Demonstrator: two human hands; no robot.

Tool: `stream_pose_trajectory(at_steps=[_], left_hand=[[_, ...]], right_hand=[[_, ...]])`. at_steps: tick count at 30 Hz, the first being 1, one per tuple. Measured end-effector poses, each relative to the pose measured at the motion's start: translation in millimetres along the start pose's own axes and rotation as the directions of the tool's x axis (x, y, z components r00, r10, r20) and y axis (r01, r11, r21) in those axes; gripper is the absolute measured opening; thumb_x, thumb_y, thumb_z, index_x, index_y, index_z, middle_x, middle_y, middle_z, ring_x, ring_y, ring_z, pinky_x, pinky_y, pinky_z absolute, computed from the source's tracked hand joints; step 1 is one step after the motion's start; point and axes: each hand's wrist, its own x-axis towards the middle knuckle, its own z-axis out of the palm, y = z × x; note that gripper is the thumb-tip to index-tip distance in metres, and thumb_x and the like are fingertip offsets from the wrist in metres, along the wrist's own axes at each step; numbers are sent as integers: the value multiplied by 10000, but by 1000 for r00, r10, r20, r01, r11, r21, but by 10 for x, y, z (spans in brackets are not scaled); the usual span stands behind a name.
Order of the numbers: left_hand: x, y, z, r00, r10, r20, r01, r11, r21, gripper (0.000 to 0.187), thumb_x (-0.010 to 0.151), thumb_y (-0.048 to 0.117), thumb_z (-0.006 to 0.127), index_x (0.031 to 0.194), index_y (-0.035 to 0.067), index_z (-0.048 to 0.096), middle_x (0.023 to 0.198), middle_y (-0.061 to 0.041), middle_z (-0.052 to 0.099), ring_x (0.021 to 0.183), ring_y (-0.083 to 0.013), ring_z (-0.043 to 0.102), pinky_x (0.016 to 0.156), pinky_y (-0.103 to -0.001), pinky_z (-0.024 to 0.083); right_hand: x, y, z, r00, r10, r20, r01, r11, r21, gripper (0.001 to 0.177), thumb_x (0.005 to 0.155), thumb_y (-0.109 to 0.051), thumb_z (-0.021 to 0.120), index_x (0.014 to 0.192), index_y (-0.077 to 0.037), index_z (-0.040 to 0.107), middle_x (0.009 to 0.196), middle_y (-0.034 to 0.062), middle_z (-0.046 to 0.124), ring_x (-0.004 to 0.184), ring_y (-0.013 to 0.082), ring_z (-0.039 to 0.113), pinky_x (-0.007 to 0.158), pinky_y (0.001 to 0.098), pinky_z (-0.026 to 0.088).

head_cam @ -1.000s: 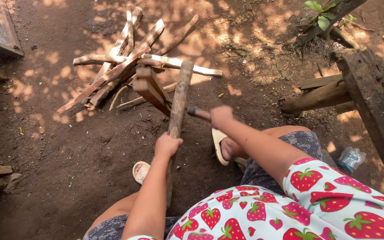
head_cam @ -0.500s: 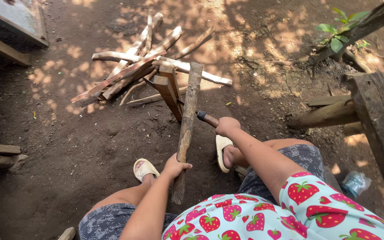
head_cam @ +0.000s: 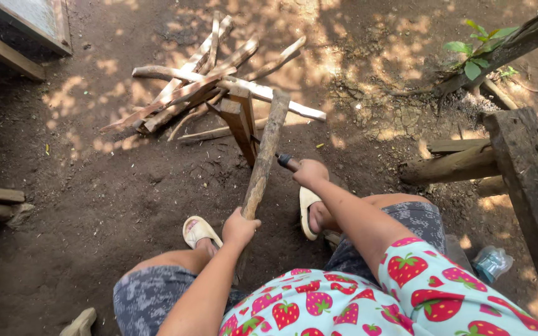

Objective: The person splits pieces of wood using a machete by striking a piece of wood against the blade and hitting the blade with another piece of wood.

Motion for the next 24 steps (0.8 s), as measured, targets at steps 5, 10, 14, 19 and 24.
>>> stream_pose_trajectory(at_steps=[5, 10, 14, 19, 24], left_hand=[[-80, 273, -70, 999, 33, -1, -33, 999, 24, 820, 661, 340, 836, 1398, 124, 548, 1221, -179, 696, 1136, -353, 671, 968, -453, 519], [-73, 625, -230, 994, 64, 91, -61, 998, -28, 701, 671, 346, 806, 1311, 108, 649, 1175, -179, 735, 1104, -336, 701, 970, -427, 535], [-38, 1093, -724, 983, 182, 37, -183, 982, 37, 711, 660, 332, 811, 1308, 102, 634, 1167, -171, 725, 1059, -318, 707, 930, -419, 545], [-502, 1787, -1764, 945, 322, -56, -324, 946, -24, 594, 640, 221, 752, 1223, 161, 652, 1001, -130, 772, 885, -269, 770, 814, -427, 583], [-877, 2153, -2420, 515, 629, -582, -556, 762, 331, 535, 793, 143, 820, 1242, 128, 529, 936, -126, 715, 863, -354, 726, 751, -498, 565]], right_hand=[[117, 335, -262, 998, 14, -68, -12, 999, 35, 299, 761, -312, 730, 1035, -197, 766, 983, 93, 761, 941, 323, 728, 827, 461, 567], [83, 477, -253, 1000, 25, -3, -25, 996, 86, 378, 724, -265, 726, 1101, -235, 732, 965, 94, 769, 916, 303, 746, 830, 439, 569], [85, 486, -229, 994, 102, 44, -102, 995, -3, 372, 744, -225, 721, 1115, -244, 736, 1053, 85, 762, 1001, 296, 727, 857, 441, 564], [140, 519, -295, 999, 44, 19, -43, 997, -64, 330, 783, -221, 702, 1111, -242, 732, 1094, 75, 752, 1041, 295, 712, 874, 434, 564], [234, 526, -362, 999, 41, 35, -37, 992, -119, 291, 789, -220, 693, 1077, -223, 742, 1061, 85, 759, 1009, 310, 717, 867, 448, 565]])
